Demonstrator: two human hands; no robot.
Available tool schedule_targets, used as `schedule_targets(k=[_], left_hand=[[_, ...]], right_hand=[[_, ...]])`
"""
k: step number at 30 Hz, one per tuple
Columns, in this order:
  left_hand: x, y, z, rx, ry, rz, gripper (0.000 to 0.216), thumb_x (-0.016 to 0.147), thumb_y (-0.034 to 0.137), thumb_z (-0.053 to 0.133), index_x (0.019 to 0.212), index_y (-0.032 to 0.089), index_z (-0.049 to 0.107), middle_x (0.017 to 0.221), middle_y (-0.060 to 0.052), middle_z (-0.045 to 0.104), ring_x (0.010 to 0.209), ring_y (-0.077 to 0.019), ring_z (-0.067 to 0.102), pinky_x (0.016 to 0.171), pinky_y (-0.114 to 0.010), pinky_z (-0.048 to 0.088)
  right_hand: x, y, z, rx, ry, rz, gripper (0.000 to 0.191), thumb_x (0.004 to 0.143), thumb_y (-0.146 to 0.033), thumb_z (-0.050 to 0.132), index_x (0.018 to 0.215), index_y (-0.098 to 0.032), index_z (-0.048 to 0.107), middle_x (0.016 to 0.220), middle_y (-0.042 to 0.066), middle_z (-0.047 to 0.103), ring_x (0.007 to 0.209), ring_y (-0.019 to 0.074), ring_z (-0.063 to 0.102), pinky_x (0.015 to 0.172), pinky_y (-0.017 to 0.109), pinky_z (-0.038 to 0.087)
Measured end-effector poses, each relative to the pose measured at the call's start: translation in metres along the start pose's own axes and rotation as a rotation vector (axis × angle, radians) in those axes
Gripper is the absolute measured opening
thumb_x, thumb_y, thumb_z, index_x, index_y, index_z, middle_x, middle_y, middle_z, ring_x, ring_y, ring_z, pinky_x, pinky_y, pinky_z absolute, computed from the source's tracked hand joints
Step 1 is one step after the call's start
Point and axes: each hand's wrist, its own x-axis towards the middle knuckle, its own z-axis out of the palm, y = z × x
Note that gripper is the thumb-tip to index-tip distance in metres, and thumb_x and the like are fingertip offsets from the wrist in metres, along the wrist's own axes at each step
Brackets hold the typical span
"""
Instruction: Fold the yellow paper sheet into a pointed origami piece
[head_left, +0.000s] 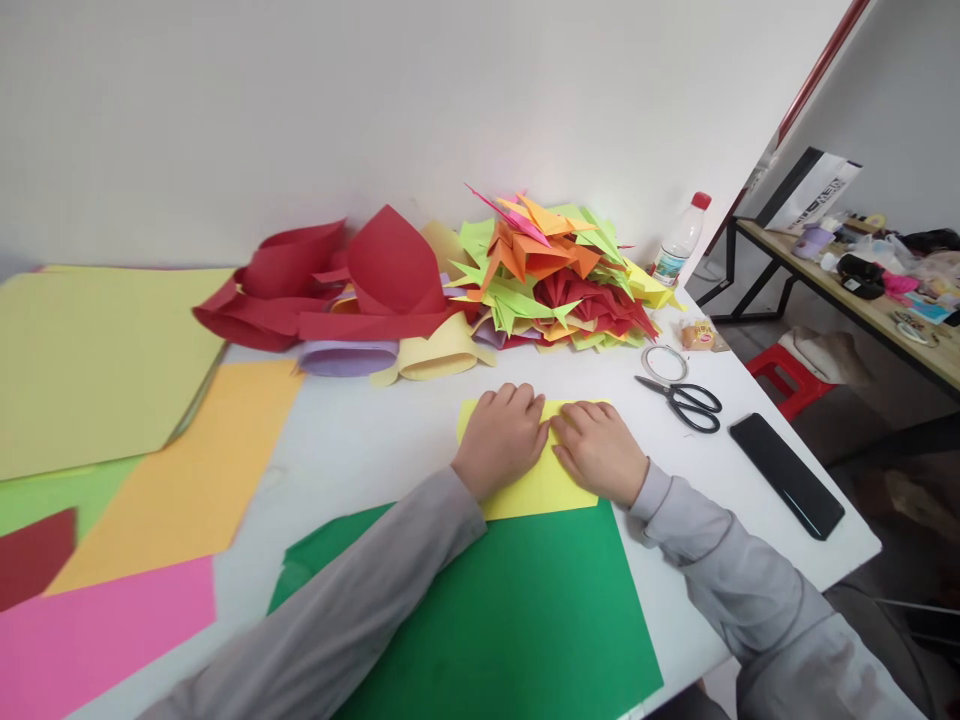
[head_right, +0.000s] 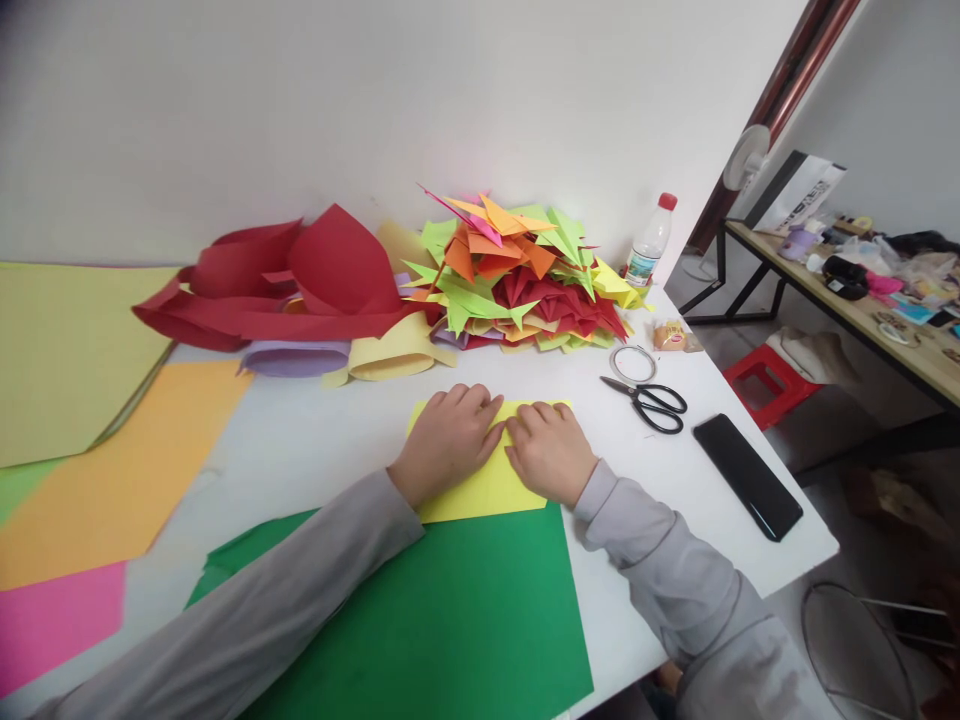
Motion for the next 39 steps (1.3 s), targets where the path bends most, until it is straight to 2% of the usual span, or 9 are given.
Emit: schedule_targets(k=[6, 19, 30, 32, 36, 39], left_hand=[[-0.002, -0.003, 0.007, -0.088, 0.065, -0.003, 0.023, 0.091, 0.024, 0.046, 0.09, 0.014, 0.067, 0.086, -0.012, 0.061, 0.082, -0.0262, 0.054, 0.071, -0.04, 0.041], [-0.003, -0.001, 0.006, -0.09, 0.076, -0.003, 0.024, 0.09, 0.023, 0.048, 0.086, 0.011, 0.068, 0.084, -0.013, 0.062, 0.082, -0.026, 0.055, 0.073, -0.04, 0.045], [-0.003, 0.0, 0.005, -0.056, 0.065, -0.007, 0.024, 0.089, 0.024, 0.048, 0.083, 0.012, 0.068, 0.084, -0.013, 0.062, 0.083, -0.0271, 0.055, 0.071, -0.04, 0.042], [-0.003, 0.0, 0.005, -0.053, 0.061, -0.006, 0.023, 0.089, 0.024, 0.049, 0.086, 0.011, 0.068, 0.085, -0.013, 0.062, 0.083, -0.0274, 0.055, 0.072, -0.04, 0.041], [-0.003, 0.002, 0.002, -0.037, 0.039, -0.012, 0.028, 0.091, 0.026, 0.047, 0.106, 0.012, 0.066, 0.09, -0.012, 0.062, 0.086, -0.0283, 0.055, 0.072, -0.04, 0.039], [-0.003, 0.002, -0.001, -0.02, 0.016, -0.008, 0.031, 0.092, 0.026, 0.044, 0.109, 0.013, 0.066, 0.091, -0.013, 0.061, 0.087, -0.0289, 0.055, 0.072, -0.04, 0.038]], right_hand=[[0.008, -0.003, -0.003, -0.01, -0.025, 0.088, 0.032, 0.099, -0.034, 0.04, 0.121, -0.018, 0.056, 0.114, 0.012, 0.059, 0.101, 0.0274, 0.049, 0.079, 0.04, 0.037], [0.026, -0.001, -0.002, -0.049, -0.024, 0.153, 0.028, 0.098, -0.033, 0.039, 0.117, -0.022, 0.058, 0.107, 0.01, 0.058, 0.095, 0.0278, 0.048, 0.075, 0.039, 0.037], [0.023, -0.003, -0.005, -0.083, -0.064, 0.081, 0.029, 0.099, -0.03, 0.039, 0.114, -0.015, 0.059, 0.104, 0.013, 0.058, 0.094, 0.0275, 0.046, 0.075, 0.038, 0.036], [0.021, -0.004, -0.005, -0.093, -0.061, 0.066, 0.029, 0.099, -0.028, 0.038, 0.111, -0.013, 0.06, 0.103, 0.013, 0.058, 0.093, 0.0272, 0.046, 0.075, 0.038, 0.035], [0.015, -0.004, -0.005, -0.082, -0.047, 0.056, 0.029, 0.1, -0.028, 0.039, 0.111, -0.013, 0.061, 0.102, 0.013, 0.059, 0.093, 0.0263, 0.047, 0.075, 0.037, 0.035], [0.009, -0.004, -0.007, -0.058, -0.037, 0.047, 0.028, 0.1, -0.028, 0.04, 0.108, -0.014, 0.063, 0.1, 0.011, 0.06, 0.094, 0.0247, 0.049, 0.077, 0.037, 0.034]])
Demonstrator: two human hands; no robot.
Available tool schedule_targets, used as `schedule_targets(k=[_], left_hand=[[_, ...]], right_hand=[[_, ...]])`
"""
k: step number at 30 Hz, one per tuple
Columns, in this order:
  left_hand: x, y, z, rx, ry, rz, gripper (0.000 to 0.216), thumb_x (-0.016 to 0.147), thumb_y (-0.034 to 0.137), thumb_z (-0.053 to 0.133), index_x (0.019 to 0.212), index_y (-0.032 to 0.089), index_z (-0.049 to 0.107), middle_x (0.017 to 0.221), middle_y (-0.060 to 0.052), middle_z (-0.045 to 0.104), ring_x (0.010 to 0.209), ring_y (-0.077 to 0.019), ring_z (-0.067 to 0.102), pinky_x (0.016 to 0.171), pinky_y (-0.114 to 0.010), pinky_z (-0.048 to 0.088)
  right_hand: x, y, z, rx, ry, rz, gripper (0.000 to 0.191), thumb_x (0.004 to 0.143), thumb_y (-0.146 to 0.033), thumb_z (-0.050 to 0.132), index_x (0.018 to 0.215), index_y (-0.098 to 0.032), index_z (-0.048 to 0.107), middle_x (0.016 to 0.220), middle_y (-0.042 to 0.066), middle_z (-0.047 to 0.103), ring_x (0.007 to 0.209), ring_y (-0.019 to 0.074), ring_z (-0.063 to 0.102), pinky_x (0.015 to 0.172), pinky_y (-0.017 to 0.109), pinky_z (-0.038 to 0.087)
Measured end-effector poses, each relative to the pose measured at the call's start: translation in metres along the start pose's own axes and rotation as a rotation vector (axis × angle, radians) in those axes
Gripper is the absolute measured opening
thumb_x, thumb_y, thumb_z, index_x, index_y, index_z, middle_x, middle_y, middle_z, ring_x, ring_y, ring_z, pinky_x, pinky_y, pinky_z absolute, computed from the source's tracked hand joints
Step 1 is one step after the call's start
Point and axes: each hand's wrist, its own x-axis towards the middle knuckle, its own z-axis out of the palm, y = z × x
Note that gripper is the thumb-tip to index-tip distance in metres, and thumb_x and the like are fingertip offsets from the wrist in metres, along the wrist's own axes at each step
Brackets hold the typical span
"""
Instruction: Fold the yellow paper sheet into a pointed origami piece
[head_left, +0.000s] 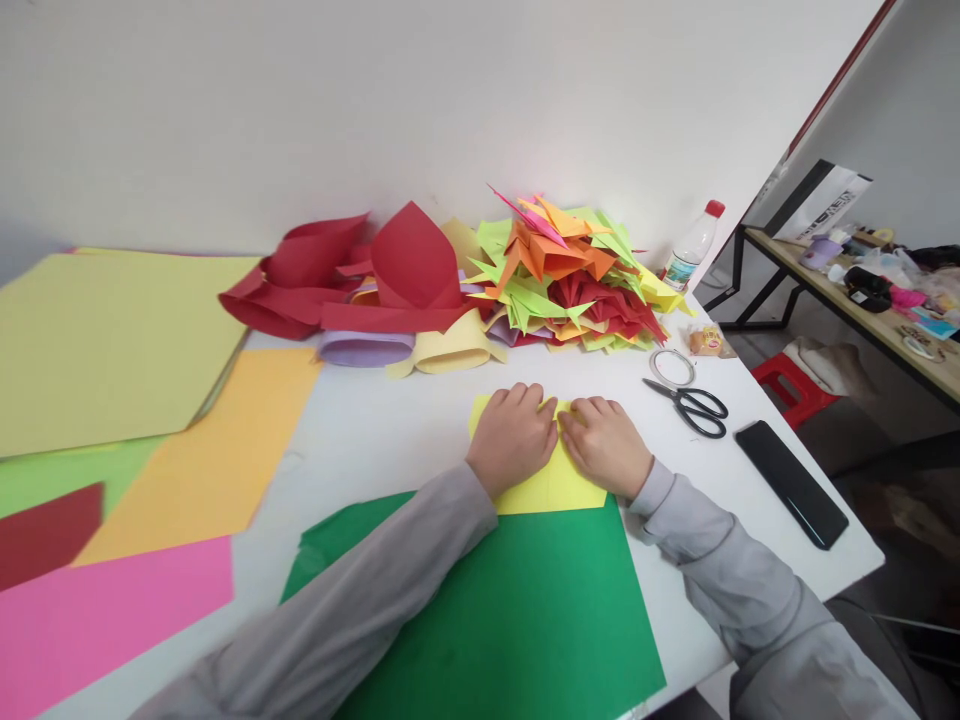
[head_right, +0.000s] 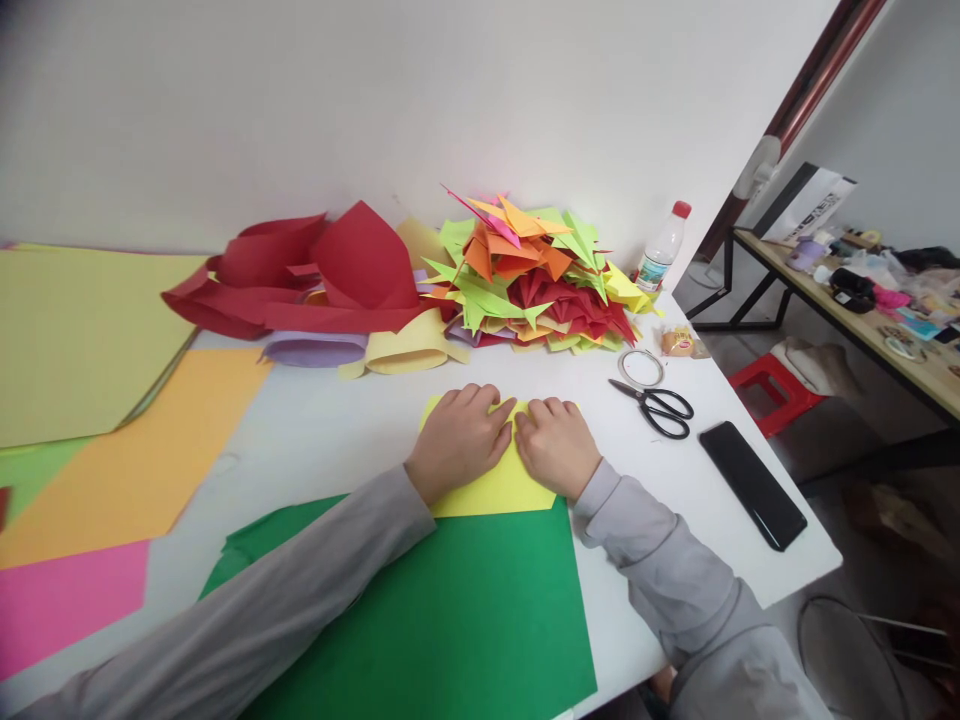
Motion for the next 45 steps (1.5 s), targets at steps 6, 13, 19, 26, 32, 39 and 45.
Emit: schedule_targets(k=[6, 13, 19, 26, 32, 39, 45], left_hand=[[0.001, -0.002, -0.003, 0.008, -0.018, -0.011, 0.029, 0.089, 0.026, 0.048, 0.105, 0.013, 0.067, 0.092, -0.014, 0.061, 0.089, -0.0305, 0.055, 0.072, -0.041, 0.038], [0.002, -0.002, -0.003, 0.009, -0.028, -0.017, 0.03, 0.089, 0.027, 0.047, 0.107, 0.014, 0.067, 0.093, -0.013, 0.062, 0.089, -0.0306, 0.055, 0.073, -0.042, 0.038], [0.001, -0.001, -0.003, 0.012, -0.024, -0.025, 0.031, 0.088, 0.027, 0.048, 0.109, 0.013, 0.067, 0.094, -0.014, 0.062, 0.09, -0.0306, 0.055, 0.074, -0.042, 0.038], [0.001, -0.001, 0.0, 0.013, -0.01, -0.027, 0.033, 0.089, 0.027, 0.048, 0.112, 0.013, 0.067, 0.094, -0.014, 0.061, 0.09, -0.03, 0.055, 0.074, -0.042, 0.039], [0.002, -0.002, 0.001, -0.006, 0.004, -0.026, 0.033, 0.088, 0.025, 0.048, 0.111, 0.011, 0.067, 0.093, -0.015, 0.061, 0.089, -0.0303, 0.054, 0.074, -0.041, 0.04], [0.0, -0.006, 0.001, -0.09, 0.024, -0.034, 0.03, 0.088, 0.023, 0.047, 0.105, 0.011, 0.069, 0.092, -0.016, 0.062, 0.088, -0.0309, 0.055, 0.074, -0.043, 0.043], [0.004, -0.018, -0.003, -0.309, 0.086, -0.071, 0.026, 0.09, 0.019, 0.045, 0.09, 0.014, 0.071, 0.089, -0.01, 0.064, 0.085, -0.0232, 0.059, 0.079, -0.037, 0.048]], right_hand=[[-0.014, 0.0, -0.007, 0.04, -0.013, -0.073, 0.023, 0.097, -0.024, 0.045, 0.097, -0.013, 0.065, 0.095, 0.01, 0.061, 0.091, 0.0218, 0.051, 0.081, 0.036, 0.032], [-0.031, -0.007, -0.028, 0.033, -0.137, -0.087, 0.024, 0.093, -0.02, 0.047, 0.08, -0.013, 0.067, 0.089, 0.009, 0.06, 0.084, 0.0213, 0.052, 0.08, 0.037, 0.033], [-0.045, -0.015, -0.042, 0.04, -0.246, -0.093, 0.028, 0.091, -0.018, 0.047, 0.074, -0.013, 0.068, 0.088, 0.01, 0.06, 0.082, 0.0211, 0.051, 0.08, 0.038, 0.035], [-0.06, -0.021, -0.055, 0.061, -0.332, -0.098, 0.024, 0.086, -0.019, 0.052, 0.072, -0.014, 0.07, 0.083, 0.009, 0.061, 0.079, 0.0216, 0.052, 0.072, 0.036, 0.034], [-0.057, -0.007, -0.059, 0.169, -0.399, -0.166, 0.022, 0.079, -0.016, 0.056, 0.059, -0.015, 0.065, 0.066, 0.004, 0.061, 0.06, 0.014, 0.048, 0.062, 0.031, 0.031], [-0.045, 0.007, -0.041, 0.187, -0.066, 0.05, 0.022, 0.089, -0.024, 0.053, 0.076, -0.015, 0.069, 0.076, 0.006, 0.064, 0.074, 0.0191, 0.057, 0.072, 0.032, 0.037], [-0.041, 0.01, -0.025, 0.257, -0.114, -0.181, 0.056, 0.077, -0.046, 0.074, 0.121, -0.014, 0.061, 0.116, 0.014, 0.061, 0.101, 0.0271, 0.057, 0.087, 0.039, 0.042]])
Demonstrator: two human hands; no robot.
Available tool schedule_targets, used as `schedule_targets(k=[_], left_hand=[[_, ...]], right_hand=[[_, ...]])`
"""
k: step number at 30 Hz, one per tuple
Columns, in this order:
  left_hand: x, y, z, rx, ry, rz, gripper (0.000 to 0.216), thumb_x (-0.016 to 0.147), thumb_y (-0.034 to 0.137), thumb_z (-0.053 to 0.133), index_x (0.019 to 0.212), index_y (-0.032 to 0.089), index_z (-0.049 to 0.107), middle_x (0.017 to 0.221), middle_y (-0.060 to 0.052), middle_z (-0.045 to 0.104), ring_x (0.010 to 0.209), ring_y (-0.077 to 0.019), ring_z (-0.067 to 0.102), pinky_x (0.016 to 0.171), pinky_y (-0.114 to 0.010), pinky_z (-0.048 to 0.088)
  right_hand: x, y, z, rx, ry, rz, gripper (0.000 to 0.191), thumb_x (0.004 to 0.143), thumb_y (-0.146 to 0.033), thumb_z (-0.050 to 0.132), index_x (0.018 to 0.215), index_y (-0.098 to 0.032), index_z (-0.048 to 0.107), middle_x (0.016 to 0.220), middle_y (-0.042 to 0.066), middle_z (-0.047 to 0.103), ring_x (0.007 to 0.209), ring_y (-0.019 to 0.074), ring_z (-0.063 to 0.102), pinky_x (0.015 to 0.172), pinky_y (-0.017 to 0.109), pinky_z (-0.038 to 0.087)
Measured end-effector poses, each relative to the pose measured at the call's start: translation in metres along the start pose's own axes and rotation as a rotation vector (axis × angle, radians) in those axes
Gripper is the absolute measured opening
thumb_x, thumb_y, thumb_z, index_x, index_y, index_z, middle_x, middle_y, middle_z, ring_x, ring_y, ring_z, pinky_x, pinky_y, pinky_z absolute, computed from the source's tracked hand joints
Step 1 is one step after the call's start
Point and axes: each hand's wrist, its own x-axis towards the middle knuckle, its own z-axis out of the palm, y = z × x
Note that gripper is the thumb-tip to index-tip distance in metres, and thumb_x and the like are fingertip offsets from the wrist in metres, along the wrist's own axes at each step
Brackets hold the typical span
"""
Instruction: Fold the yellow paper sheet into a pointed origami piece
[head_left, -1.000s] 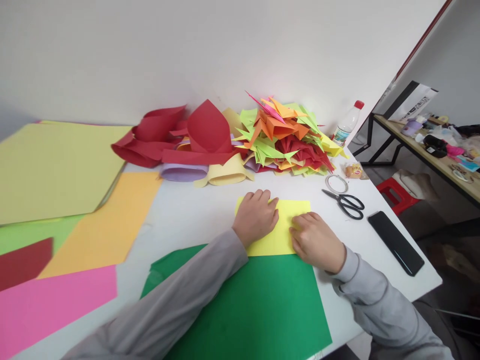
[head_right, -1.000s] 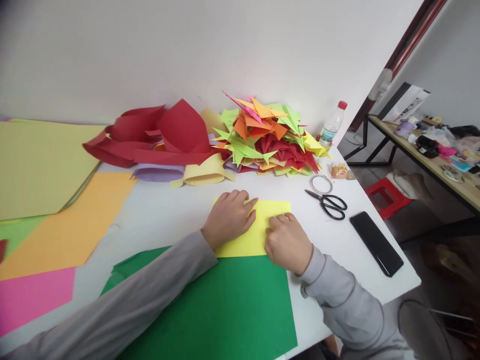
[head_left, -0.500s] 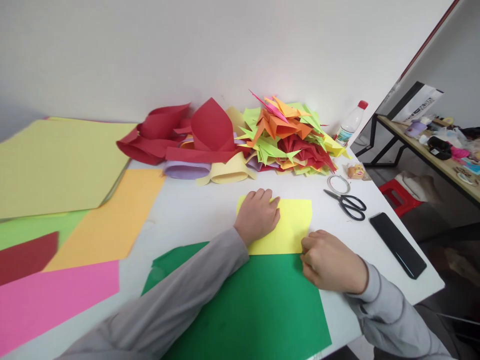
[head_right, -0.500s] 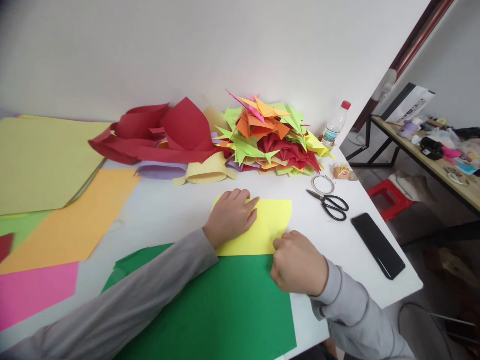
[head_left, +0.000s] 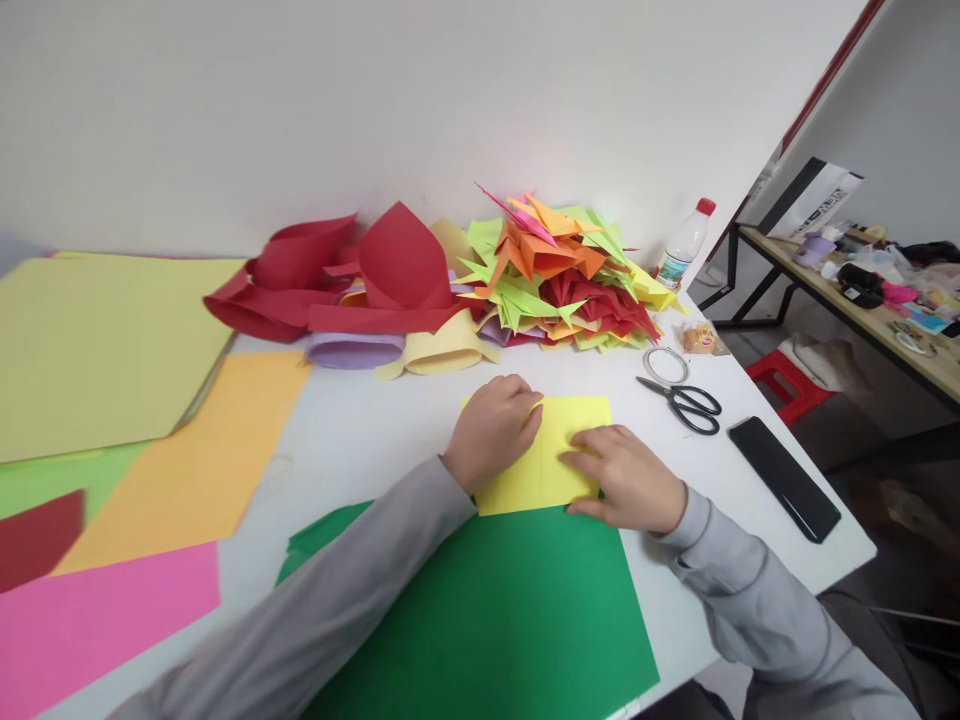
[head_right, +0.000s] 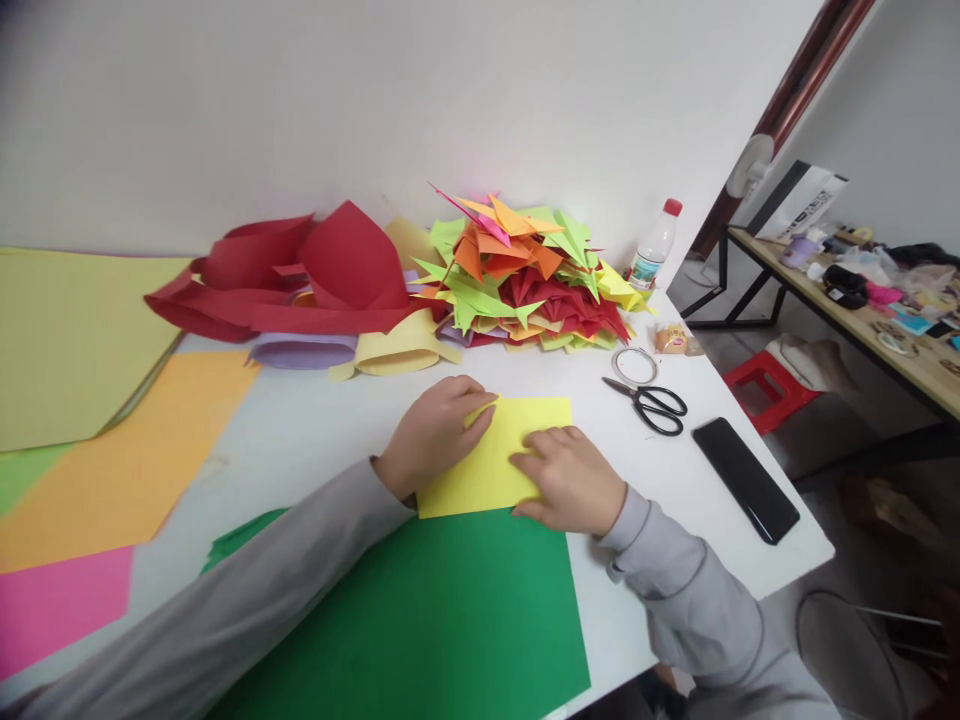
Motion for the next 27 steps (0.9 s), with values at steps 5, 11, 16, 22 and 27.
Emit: schedule_targets(k=[5, 11, 16, 22, 27], left_hand=[[0.0, 0.005, -0.02, -0.166, -0.187, 0.1, 0.022, 0.083, 0.034, 0.063, 0.092, 0.015, 0.07, 0.091, -0.008, 0.062, 0.089, -0.0217, 0.059, 0.081, -0.034, 0.049], [-0.006, 0.032, -0.037, 0.013, -0.384, 0.224, 0.042, 0.063, 0.045, 0.081, 0.087, 0.015, 0.066, 0.101, -0.011, 0.06, 0.096, -0.0287, 0.057, 0.08, -0.039, 0.048], [-0.003, 0.032, -0.036, 0.153, -0.392, 0.235, 0.017, 0.086, 0.012, 0.05, 0.086, 0.017, 0.066, 0.091, -0.011, 0.065, 0.085, -0.0251, 0.061, 0.072, -0.037, 0.049], [0.005, 0.024, -0.055, -0.298, 0.018, -0.035, 0.03, 0.092, 0.027, 0.04, 0.085, 0.02, 0.067, 0.088, -0.005, 0.069, 0.083, -0.0204, 0.063, 0.075, -0.032, 0.049], [0.01, 0.026, -0.07, -0.982, 0.085, -0.529, 0.034, 0.074, 0.053, 0.064, 0.076, 0.019, 0.069, 0.069, -0.003, 0.067, 0.07, -0.0221, 0.062, 0.062, -0.032, 0.051]], right_hand=[[0.002, 0.001, 0.006, -0.081, -0.016, -0.077, 0.039, 0.085, -0.041, 0.065, 0.11, -0.011, 0.064, 0.105, 0.014, 0.063, 0.097, 0.0256, 0.057, 0.083, 0.037, 0.043], [0.004, 0.007, 0.01, -0.212, 0.093, -0.115, 0.033, 0.098, -0.029, 0.041, 0.084, -0.013, 0.067, 0.081, 0.009, 0.066, 0.077, 0.0192, 0.057, 0.072, 0.034, 0.038], [0.003, 0.012, 0.007, -0.14, 0.346, -0.069, 0.031, 0.099, -0.024, 0.04, 0.088, -0.016, 0.068, 0.087, 0.01, 0.07, 0.085, 0.0188, 0.061, 0.08, 0.035, 0.041], [0.0, 0.017, 0.007, 0.215, 0.881, 0.323, 0.049, 0.093, -0.036, 0.052, 0.138, -0.019, 0.043, 0.134, 0.017, 0.053, 0.126, 0.0287, 0.047, 0.102, 0.049, 0.039], [0.011, 0.031, 0.013, 0.889, 0.956, 0.503, 0.071, 0.077, -0.048, 0.068, 0.137, -0.023, 0.04, 0.136, 0.015, 0.051, 0.12, 0.0268, 0.053, 0.094, 0.043, 0.048]])
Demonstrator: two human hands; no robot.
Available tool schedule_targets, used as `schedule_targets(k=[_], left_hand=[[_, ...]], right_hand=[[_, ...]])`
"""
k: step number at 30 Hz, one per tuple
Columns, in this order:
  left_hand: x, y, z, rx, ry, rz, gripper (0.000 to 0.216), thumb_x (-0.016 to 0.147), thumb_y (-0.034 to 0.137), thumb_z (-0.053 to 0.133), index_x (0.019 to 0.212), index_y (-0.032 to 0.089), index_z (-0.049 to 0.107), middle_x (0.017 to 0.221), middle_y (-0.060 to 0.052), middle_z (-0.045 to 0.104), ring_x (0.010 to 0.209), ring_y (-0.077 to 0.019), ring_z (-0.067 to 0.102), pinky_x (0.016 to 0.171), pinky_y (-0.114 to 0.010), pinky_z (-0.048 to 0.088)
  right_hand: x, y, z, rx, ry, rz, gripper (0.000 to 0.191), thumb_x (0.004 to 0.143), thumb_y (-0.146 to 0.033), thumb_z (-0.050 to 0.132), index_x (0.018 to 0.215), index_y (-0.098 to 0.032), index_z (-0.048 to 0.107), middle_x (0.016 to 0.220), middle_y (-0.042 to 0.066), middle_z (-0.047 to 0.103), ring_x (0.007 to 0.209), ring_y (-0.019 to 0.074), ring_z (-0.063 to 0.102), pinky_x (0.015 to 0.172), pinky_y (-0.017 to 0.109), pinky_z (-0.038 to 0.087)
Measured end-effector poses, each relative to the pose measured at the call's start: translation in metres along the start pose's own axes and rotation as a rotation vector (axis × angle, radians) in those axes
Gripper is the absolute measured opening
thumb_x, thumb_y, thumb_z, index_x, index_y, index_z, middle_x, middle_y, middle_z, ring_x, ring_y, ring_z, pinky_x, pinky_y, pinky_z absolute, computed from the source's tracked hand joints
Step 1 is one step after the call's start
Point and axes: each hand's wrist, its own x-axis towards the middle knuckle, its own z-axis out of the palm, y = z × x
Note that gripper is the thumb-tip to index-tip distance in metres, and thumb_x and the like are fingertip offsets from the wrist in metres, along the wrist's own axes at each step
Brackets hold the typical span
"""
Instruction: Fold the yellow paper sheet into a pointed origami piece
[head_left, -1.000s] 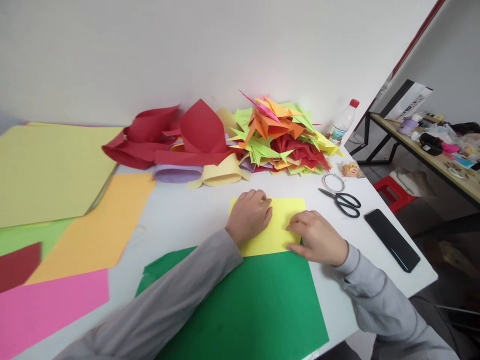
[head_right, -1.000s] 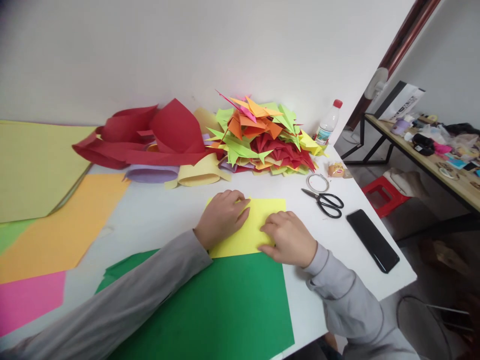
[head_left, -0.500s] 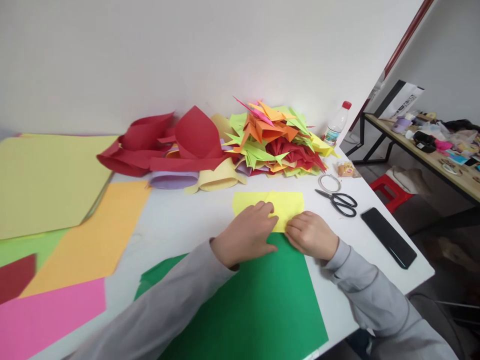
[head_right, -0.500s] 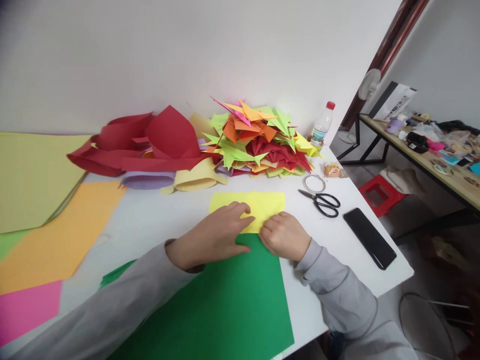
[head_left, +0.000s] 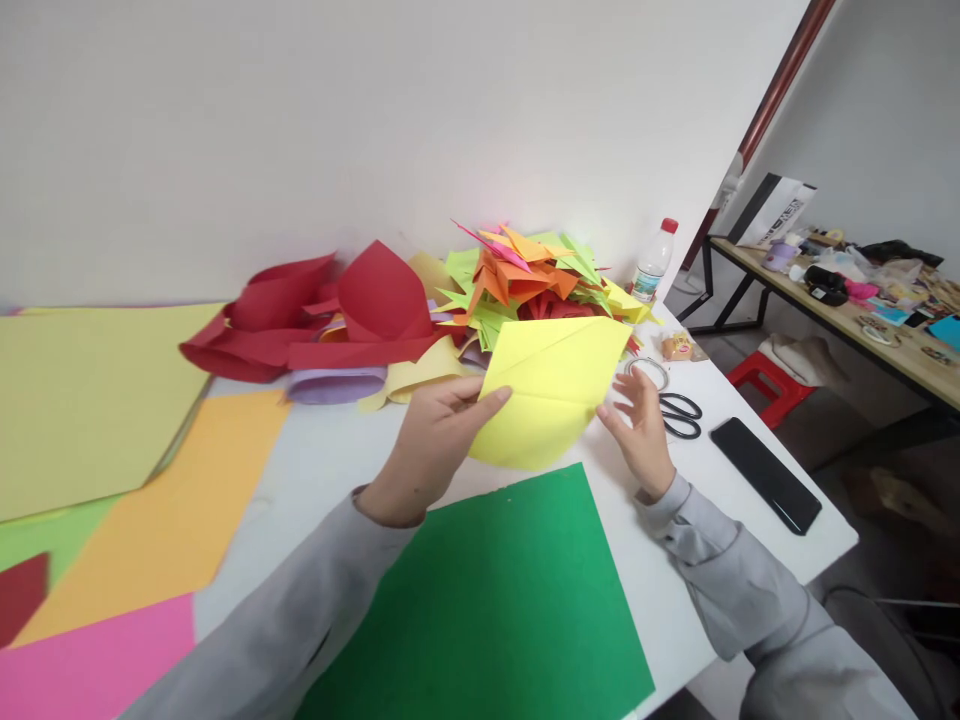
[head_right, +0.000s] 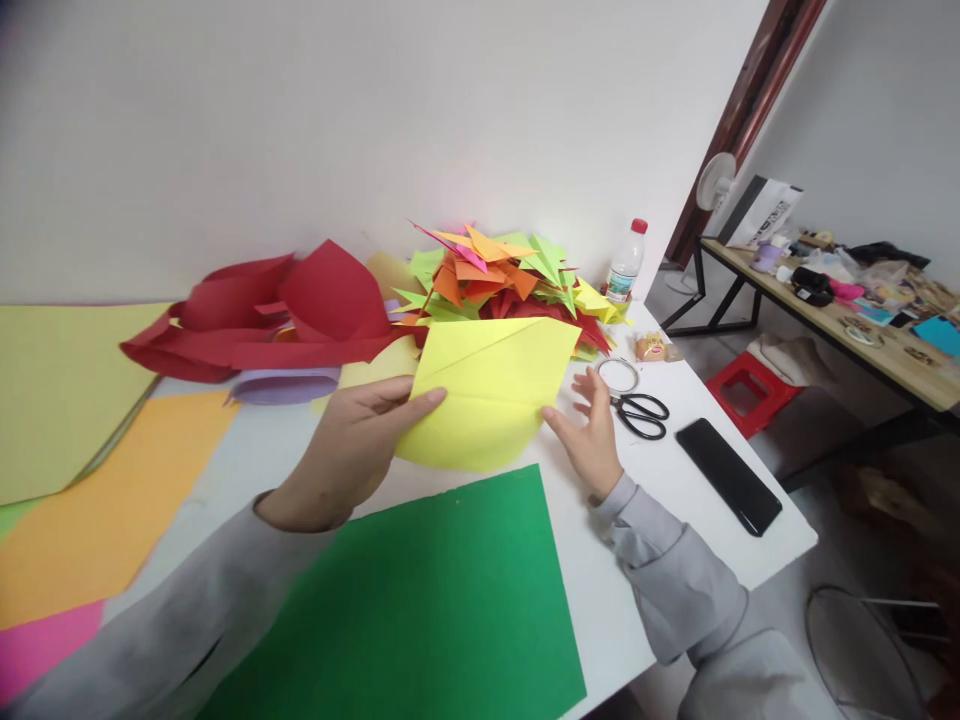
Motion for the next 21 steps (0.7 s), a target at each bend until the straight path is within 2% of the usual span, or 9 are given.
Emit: schedule_targets(k=[2, 4, 6, 8, 11, 14, 21], left_hand=[[0.001, -0.001, 0.0, -0.189, -0.029, -0.129, 0.041, 0.064, 0.055, 0.073, 0.08, 0.018, 0.072, 0.074, -0.005, 0.071, 0.071, -0.0242, 0.064, 0.062, -0.033, 0.052], [0.002, -0.004, 0.0, -0.256, -0.056, -0.208, 0.042, 0.059, 0.053, 0.077, 0.081, 0.017, 0.073, 0.077, -0.006, 0.073, 0.071, -0.0242, 0.065, 0.063, -0.034, 0.053], [0.002, -0.008, -0.002, -0.271, -0.089, -0.256, 0.041, 0.058, 0.051, 0.08, 0.082, 0.018, 0.074, 0.078, -0.006, 0.073, 0.07, -0.0231, 0.066, 0.064, -0.033, 0.054], [0.002, -0.012, -0.006, -0.254, -0.141, -0.294, 0.039, 0.058, 0.049, 0.08, 0.082, 0.018, 0.075, 0.078, -0.005, 0.073, 0.069, -0.0221, 0.066, 0.062, -0.032, 0.055], [-0.002, -0.019, -0.014, -0.203, -0.206, -0.326, 0.035, 0.062, 0.048, 0.078, 0.08, 0.018, 0.075, 0.075, -0.006, 0.073, 0.067, -0.0206, 0.066, 0.056, -0.029, 0.054], [-0.011, -0.029, -0.021, -0.189, -0.267, -0.377, 0.035, 0.063, 0.048, 0.078, 0.076, 0.016, 0.075, 0.075, -0.007, 0.072, 0.066, -0.0202, 0.066, 0.056, -0.03, 0.054], [-0.031, -0.06, -0.026, -0.311, -0.228, -0.407, 0.037, 0.062, 0.05, 0.08, 0.079, 0.017, 0.075, 0.074, -0.006, 0.073, 0.066, -0.0204, 0.067, 0.058, -0.03, 0.056]], right_hand=[[0.003, 0.002, 0.001, 0.215, -0.132, 0.161, 0.058, 0.072, -0.05, 0.072, 0.12, -0.022, 0.057, 0.122, 0.012, 0.063, 0.106, 0.0243, 0.062, 0.085, 0.038, 0.052], [0.003, 0.001, 0.001, 0.331, -0.248, 0.294, 0.04, 0.07, -0.049, 0.075, 0.095, -0.019, 0.068, 0.096, 0.008, 0.072, 0.081, 0.0202, 0.067, 0.07, 0.033, 0.055], [0.003, 0.0, 0.0, 0.339, -0.286, 0.371, 0.033, 0.067, -0.048, 0.078, 0.074, -0.017, 0.069, 0.069, 0.003, 0.07, 0.057, 0.0149, 0.061, 0.054, 0.027, 0.051], [0.002, 0.001, -0.001, 0.321, -0.282, 0.39, 0.034, 0.063, -0.047, 0.08, 0.061, -0.017, 0.066, 0.054, 0.0, 0.064, 0.045, 0.0115, 0.054, 0.045, 0.024, 0.045], [0.004, 0.004, -0.002, 0.335, -0.285, 0.422, 0.035, 0.06, -0.046, 0.082, 0.057, -0.017, 0.064, 0.051, -0.001, 0.063, 0.043, 0.0107, 0.053, 0.043, 0.022, 0.043], [0.003, 0.009, 0.0, 0.352, -0.331, 0.474, 0.033, 0.059, -0.045, 0.083, 0.061, -0.017, 0.067, 0.054, 0.0, 0.066, 0.042, 0.0107, 0.054, 0.042, 0.022, 0.042], [-0.003, 0.009, 0.006, 0.561, -0.375, 0.612, 0.03, 0.063, -0.043, 0.082, 0.074, -0.016, 0.072, 0.066, 0.002, 0.071, 0.057, 0.0134, 0.064, 0.056, 0.023, 0.049]])
